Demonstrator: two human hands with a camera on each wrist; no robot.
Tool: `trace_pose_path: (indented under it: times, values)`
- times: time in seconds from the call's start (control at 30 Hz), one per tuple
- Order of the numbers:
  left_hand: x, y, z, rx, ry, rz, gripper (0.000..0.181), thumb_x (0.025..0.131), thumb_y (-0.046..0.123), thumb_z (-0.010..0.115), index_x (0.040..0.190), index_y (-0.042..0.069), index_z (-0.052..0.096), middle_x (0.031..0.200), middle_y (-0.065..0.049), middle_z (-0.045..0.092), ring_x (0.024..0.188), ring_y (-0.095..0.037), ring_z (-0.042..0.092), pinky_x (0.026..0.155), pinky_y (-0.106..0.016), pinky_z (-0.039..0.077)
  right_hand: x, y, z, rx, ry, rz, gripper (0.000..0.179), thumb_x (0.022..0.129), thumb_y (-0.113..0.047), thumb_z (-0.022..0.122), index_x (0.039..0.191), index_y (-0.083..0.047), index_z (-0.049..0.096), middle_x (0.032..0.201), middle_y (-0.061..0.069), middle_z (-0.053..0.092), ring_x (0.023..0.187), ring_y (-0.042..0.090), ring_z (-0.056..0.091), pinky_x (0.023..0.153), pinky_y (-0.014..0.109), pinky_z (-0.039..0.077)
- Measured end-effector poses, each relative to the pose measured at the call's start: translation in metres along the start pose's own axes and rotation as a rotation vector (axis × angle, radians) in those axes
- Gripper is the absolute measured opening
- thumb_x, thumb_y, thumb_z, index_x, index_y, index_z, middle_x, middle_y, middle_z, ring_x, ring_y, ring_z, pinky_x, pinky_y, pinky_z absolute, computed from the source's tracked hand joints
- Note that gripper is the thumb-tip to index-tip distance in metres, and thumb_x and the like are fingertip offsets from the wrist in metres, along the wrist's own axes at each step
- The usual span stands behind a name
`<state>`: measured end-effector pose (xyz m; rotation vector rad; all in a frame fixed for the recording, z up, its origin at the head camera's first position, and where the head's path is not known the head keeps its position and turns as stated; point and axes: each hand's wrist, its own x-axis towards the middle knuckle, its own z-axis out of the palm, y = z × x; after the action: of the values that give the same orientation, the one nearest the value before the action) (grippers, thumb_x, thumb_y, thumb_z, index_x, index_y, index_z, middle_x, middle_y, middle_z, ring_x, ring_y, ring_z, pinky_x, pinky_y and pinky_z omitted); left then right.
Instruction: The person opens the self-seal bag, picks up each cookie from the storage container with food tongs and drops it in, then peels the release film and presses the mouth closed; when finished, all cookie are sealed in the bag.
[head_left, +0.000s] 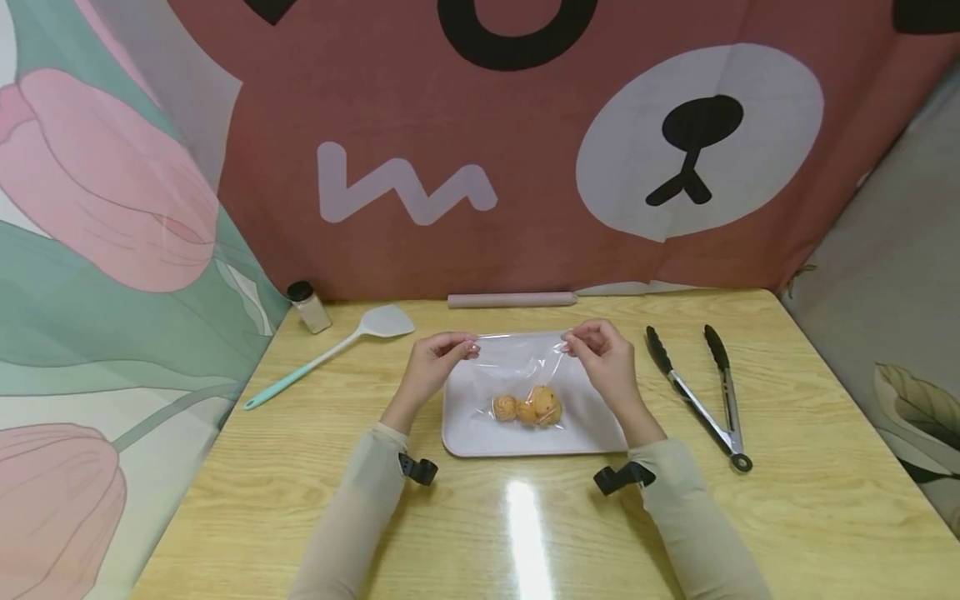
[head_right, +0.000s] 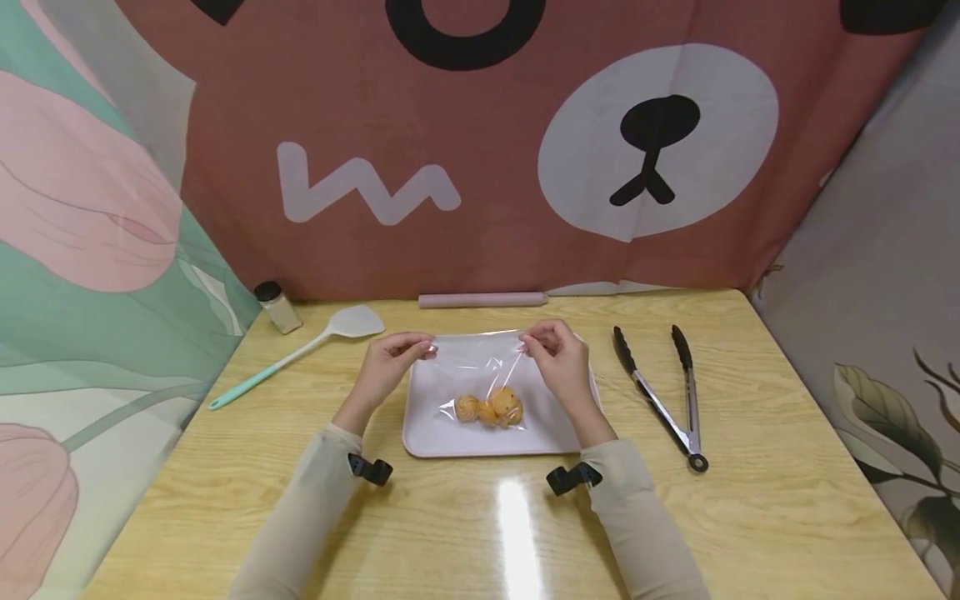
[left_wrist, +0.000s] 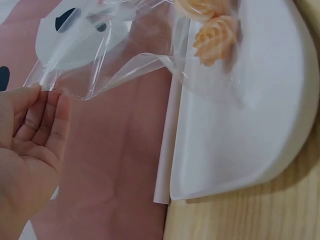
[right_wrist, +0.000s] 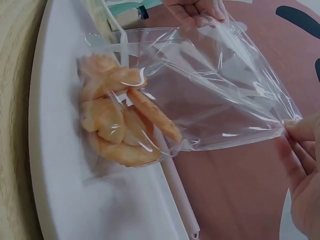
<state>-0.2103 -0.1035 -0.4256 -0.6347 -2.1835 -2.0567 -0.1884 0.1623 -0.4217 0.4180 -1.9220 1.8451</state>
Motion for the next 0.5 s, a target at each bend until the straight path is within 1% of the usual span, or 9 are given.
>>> trace_pose_path:
  times: [0.07,0.17,0.3,0.4,0.5]
  values:
    - [-0.002,0.002,-0.001,-0.015,-0.012,-0.017,0.019,0.091,-0.006,0.057,0.105,-0.018,0.062,0.097,-0.034,0.063,0.079,-0.010,0.068,0.081,-0.032,0.055,0.000,0.005,-0.002,0.005,-0.005,0.005,0.017,0.082,0.017,0.061,0.095,0.019,0.050,0.085,0.038,0.060,0.067,0.007,0.066,0.064,0.022,0.055]
    - [-0.005,0.009,-0.002,0.001,-0.030,-0.029,0.020,0.092,-0.004,0.057,0.107,-0.016,0.062,0.098,-0.032,0.064,0.081,-0.010,0.068,0.083,-0.031,0.054,0.000,0.008,-0.005,0.015,-0.012,0.013,0.021,0.083,0.015,0.062,0.099,0.018,0.050,0.086,0.036,0.061,0.067,0.005,0.066,0.064,0.022,0.055]
    - [-0.010,0.020,-0.006,0.050,-0.038,-0.026,0.021,0.093,0.003,0.059,0.108,-0.010,0.065,0.097,-0.024,0.067,0.084,-0.010,0.067,0.084,-0.033,0.053,0.000,0.002,-0.007,0.004,-0.034,0.014,0.021,0.083,0.012,0.064,0.099,0.017,0.052,0.087,0.032,0.064,0.068,0.006,0.067,0.064,0.023,0.055]
    - [-0.016,0.029,-0.011,0.083,-0.034,-0.009,0.021,0.093,0.009,0.060,0.108,-0.005,0.067,0.095,-0.018,0.069,0.086,-0.012,0.067,0.084,-0.036,0.053,0.000,-0.005,-0.006,0.009,-0.065,0.013,0.020,0.084,0.011,0.064,0.100,0.016,0.053,0.087,0.030,0.065,0.069,0.008,0.067,0.065,0.024,0.056]
    - [-0.022,0.037,-0.018,0.099,-0.026,0.032,0.020,0.092,0.010,0.062,0.106,-0.002,0.068,0.095,-0.017,0.069,0.087,-0.014,0.067,0.083,-0.037,0.054,-0.001,-0.013,-0.001,0.026,-0.097,0.004,0.019,0.084,0.012,0.063,0.100,0.016,0.054,0.087,0.030,0.065,0.071,0.008,0.068,0.065,0.024,0.056]
